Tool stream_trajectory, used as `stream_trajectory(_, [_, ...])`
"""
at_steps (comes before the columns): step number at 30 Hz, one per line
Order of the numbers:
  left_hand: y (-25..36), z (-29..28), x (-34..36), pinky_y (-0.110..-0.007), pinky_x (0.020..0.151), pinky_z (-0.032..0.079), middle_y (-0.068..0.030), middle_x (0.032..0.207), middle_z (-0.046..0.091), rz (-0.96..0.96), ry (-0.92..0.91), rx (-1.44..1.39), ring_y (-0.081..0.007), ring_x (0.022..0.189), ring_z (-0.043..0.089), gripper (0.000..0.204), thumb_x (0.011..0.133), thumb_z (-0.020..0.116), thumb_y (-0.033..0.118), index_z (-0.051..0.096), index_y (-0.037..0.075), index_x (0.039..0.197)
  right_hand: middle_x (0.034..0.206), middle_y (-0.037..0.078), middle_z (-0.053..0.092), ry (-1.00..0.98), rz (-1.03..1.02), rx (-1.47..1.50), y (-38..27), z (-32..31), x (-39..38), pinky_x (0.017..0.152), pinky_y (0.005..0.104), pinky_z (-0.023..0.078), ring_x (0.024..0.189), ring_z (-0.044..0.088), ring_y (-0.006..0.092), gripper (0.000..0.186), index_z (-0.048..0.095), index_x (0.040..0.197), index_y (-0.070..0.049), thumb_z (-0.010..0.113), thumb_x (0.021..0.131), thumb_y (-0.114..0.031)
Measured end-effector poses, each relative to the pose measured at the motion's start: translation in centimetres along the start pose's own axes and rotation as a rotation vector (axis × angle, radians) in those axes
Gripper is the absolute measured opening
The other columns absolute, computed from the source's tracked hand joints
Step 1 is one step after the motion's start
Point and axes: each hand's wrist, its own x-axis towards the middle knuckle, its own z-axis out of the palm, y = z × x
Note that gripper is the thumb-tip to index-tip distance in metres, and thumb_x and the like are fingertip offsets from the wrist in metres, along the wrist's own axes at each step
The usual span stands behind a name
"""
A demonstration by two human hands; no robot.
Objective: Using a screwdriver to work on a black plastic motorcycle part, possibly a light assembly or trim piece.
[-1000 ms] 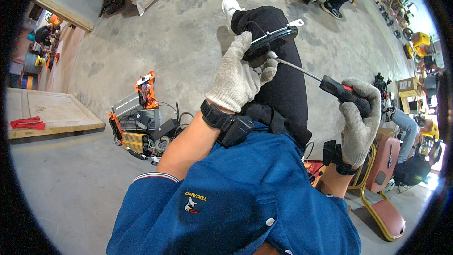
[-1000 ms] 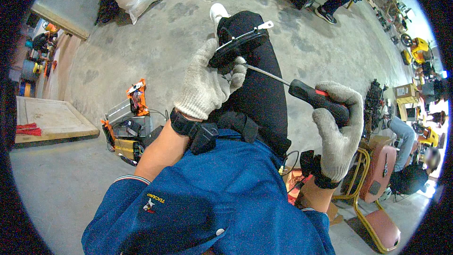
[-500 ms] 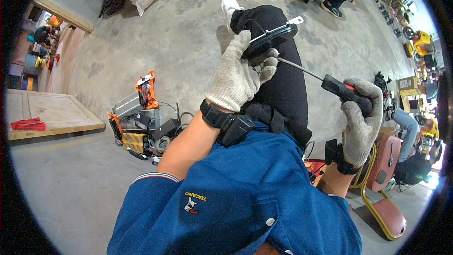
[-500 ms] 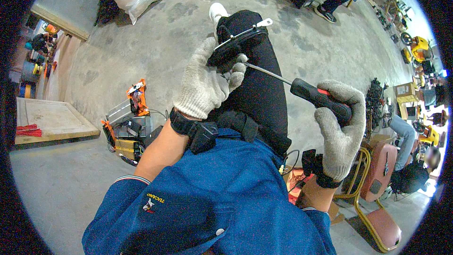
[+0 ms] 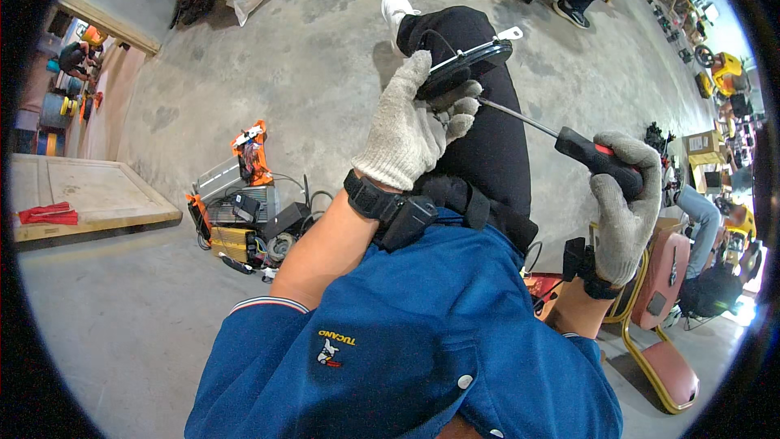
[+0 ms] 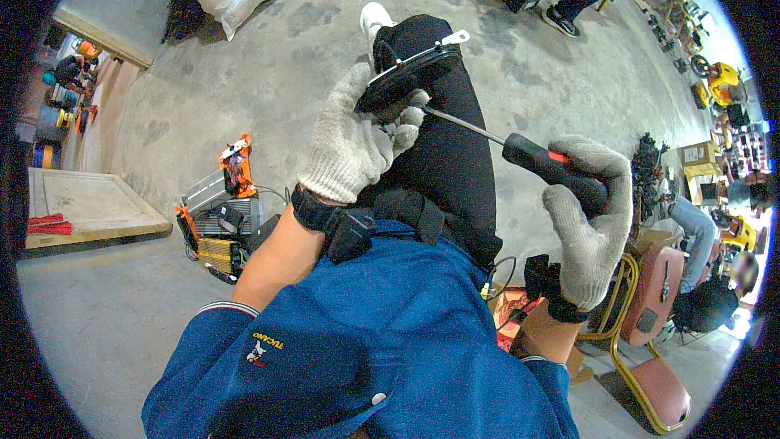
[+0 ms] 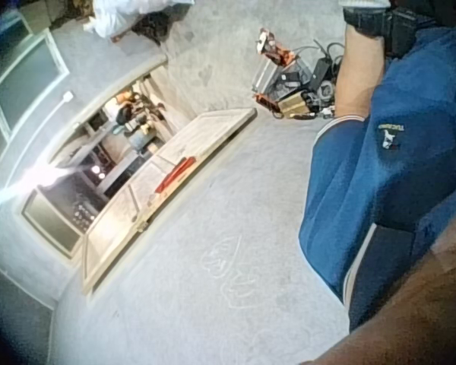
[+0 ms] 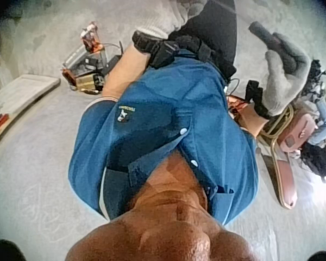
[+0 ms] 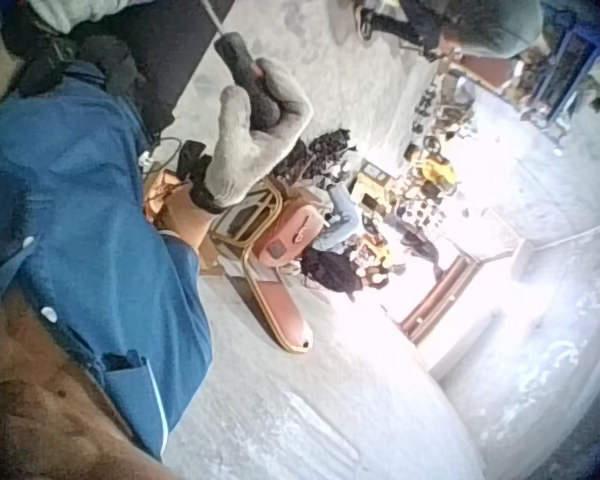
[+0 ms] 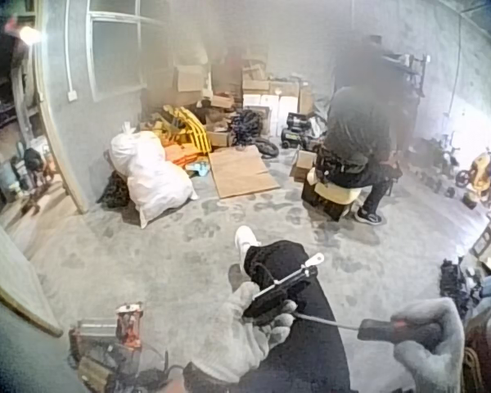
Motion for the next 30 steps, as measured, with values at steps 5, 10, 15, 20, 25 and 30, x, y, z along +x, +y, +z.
stream_trajectory(5, [-0.04, 0.14, 0.07, -0.039, 0.066, 0.062, -0.0242, 0.104, 0.072, -0.008, 0.01, 0.011, -0.0317, 0.082, 0.071, 0.052, 0.1, 0.064, 0.045, 0.067, -0.004, 0.12, 0.123, 0.014, 0.066, -0.027, -0.044, 0.047, 0.36, -0.21, -0.08, 0.095, 0.0343, 0.052, 0.117, 0.063, 0.0245, 0.043, 0.06, 0.116, -0.004, 0.078, 0.077, -0.003])
stream_trajectory(10, [-0.19, 0.34, -0.2, -0.039, 0.067, 0.062, -0.0239, 0.104, 0.072, 0.003, 0.014, 0.046, -0.0315, 0.082, 0.071, 0.053, 0.099, 0.066, 0.045, 0.067, -0.003, 0.12, 0.123, 0.014, 0.066, -0.013, -0.044, 0.046, 0.45, -0.34, -0.08, 0.095, 0.0344, 0.051, 0.116, 0.063, 0.0247, 0.043, 0.06, 0.116, -0.005, 0.079, 0.078, -0.006])
stream_trajectory(15, [-0.28, 0.25, -0.03, -0.04, 0.067, 0.062, -0.0248, 0.103, 0.072, -0.025, 0.014, 0.064, -0.0318, 0.082, 0.071, 0.052, 0.101, 0.064, 0.045, 0.066, -0.003, 0.121, 0.123, 0.014, 0.066, -0.001, -0.045, 0.04, 0.65, -0.25, -0.13, 0.095, 0.0342, 0.051, 0.116, 0.063, 0.0244, 0.043, 0.06, 0.117, -0.005, 0.081, 0.079, -0.009])
stream_trajectory(20, [-0.44, 0.68, -0.11, -0.041, 0.066, 0.062, -0.0255, 0.102, 0.071, -0.013, -0.001, 0.057, -0.0323, 0.082, 0.072, 0.053, 0.102, 0.061, 0.045, 0.065, -0.004, 0.121, 0.123, 0.014, 0.067, 0.001, -0.024, 0.065, 0.6, 0.01, -0.24, 0.094, 0.033, 0.051, 0.113, 0.063, 0.0229, 0.043, 0.06, 0.117, -0.006, 0.081, 0.08, -0.009])
stream_trajectory(25, [-0.34, 0.67, -0.3, -0.041, 0.069, 0.064, -0.0251, 0.102, 0.071, -0.01, 0.004, 0.031, -0.0319, 0.084, 0.073, 0.053, 0.101, 0.063, 0.044, 0.065, -0.006, 0.12, 0.124, 0.014, 0.067, 0.021, -0.005, 0.073, 0.9, -0.16, -0.35, 0.093, 0.0321, 0.052, 0.113, 0.064, 0.0224, 0.043, 0.06, 0.118, -0.005, 0.081, 0.08, -0.009])
stream_trajectory(30, [-0.37, 0.44, -0.13, -0.041, 0.071, 0.065, -0.0262, 0.104, 0.071, -0.005, 0.0, 0.033, -0.0328, 0.085, 0.073, 0.053, 0.1, 0.064, 0.043, 0.065, -0.005, 0.121, 0.124, 0.014, 0.067, 0.04, -0.01, 0.08, 1.02, -0.15, -0.57, 0.094, 0.0322, 0.052, 0.113, 0.063, 0.022, 0.043, 0.06, 0.118, -0.005, 0.081, 0.08, -0.01])
